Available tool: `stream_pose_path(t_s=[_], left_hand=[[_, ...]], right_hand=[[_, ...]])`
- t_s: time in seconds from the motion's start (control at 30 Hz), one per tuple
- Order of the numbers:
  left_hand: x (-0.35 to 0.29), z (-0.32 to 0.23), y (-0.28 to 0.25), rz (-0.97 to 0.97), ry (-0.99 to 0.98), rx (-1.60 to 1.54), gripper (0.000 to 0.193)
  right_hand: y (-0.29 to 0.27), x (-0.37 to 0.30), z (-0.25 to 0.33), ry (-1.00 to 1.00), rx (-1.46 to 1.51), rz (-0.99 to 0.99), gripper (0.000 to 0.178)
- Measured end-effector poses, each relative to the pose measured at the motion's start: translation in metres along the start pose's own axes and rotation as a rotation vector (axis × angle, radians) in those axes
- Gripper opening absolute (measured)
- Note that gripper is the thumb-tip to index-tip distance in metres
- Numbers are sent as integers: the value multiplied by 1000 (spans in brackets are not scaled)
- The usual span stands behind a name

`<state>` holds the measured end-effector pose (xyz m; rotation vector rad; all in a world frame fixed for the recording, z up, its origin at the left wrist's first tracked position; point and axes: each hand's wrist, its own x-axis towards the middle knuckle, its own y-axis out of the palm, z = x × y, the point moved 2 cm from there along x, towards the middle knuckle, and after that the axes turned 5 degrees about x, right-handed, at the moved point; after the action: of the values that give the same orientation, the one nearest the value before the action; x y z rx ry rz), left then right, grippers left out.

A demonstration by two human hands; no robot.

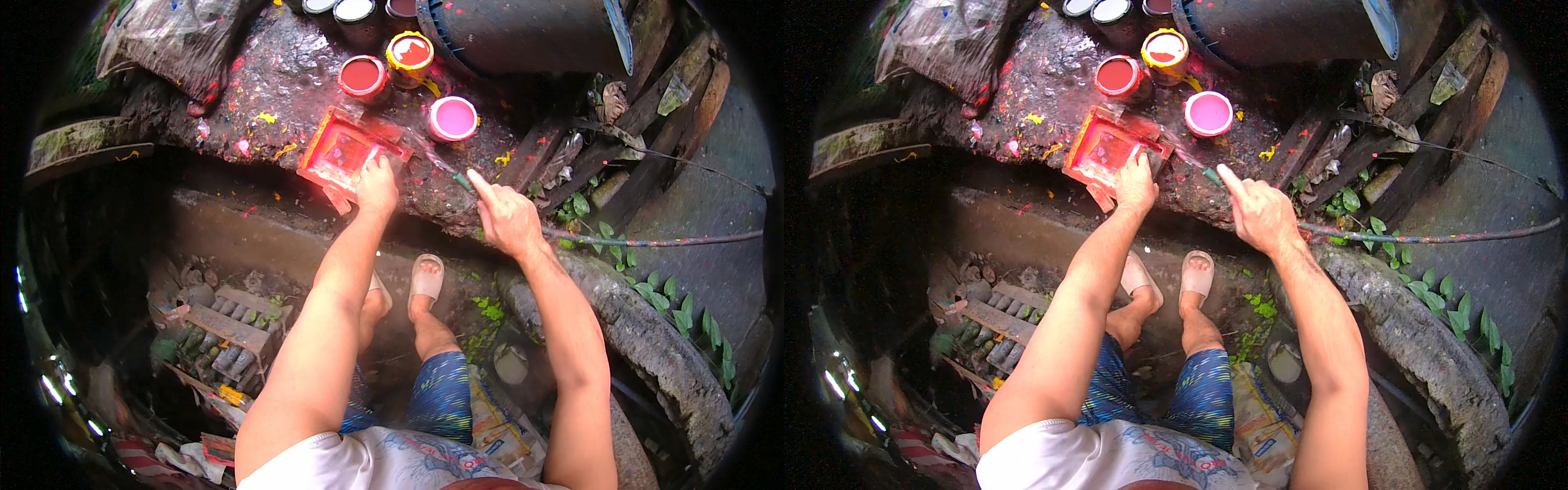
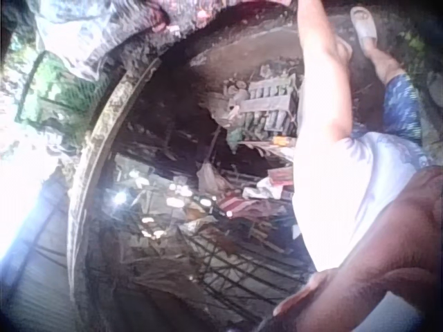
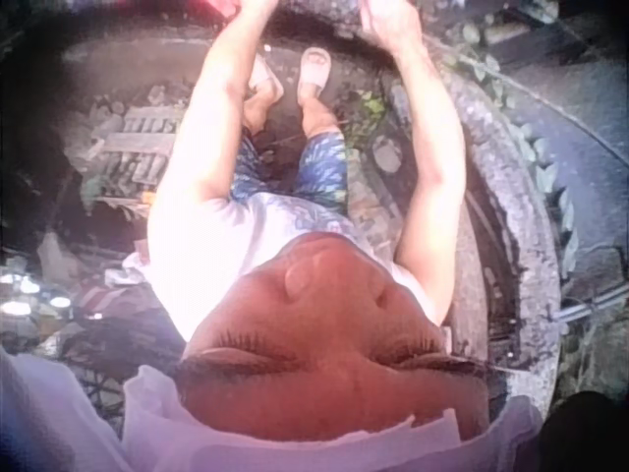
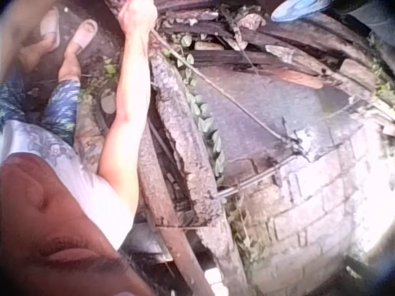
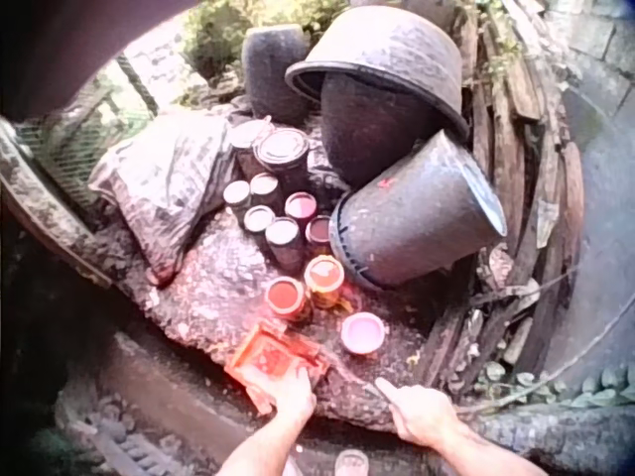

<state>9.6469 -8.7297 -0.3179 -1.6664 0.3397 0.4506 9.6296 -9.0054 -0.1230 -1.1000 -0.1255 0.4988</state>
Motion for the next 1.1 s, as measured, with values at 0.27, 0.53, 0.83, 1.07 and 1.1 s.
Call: stream_pose_path(t_s=[0.27,0.53,0.83,1.07,1.1], left_hand=[[23,33,-38,-135,-155,-328,51],[18,119,-93,-368,-494,-1217,27],[0,100,-236,-476,-455,-1370,43],[-6,114,-273,-568,-521,-1423,50],[-7,124,-275,-608,-558,-1401,49]], right_hand=[[-27,-3,40,-120,51,-28,75],[-83,26,131,-233,261,-178,63],[-139,17,207,-98,209,-66,63],[-191,24,241,-69,395,-113,46],[-196,26,246,-49,389,-110,43]])
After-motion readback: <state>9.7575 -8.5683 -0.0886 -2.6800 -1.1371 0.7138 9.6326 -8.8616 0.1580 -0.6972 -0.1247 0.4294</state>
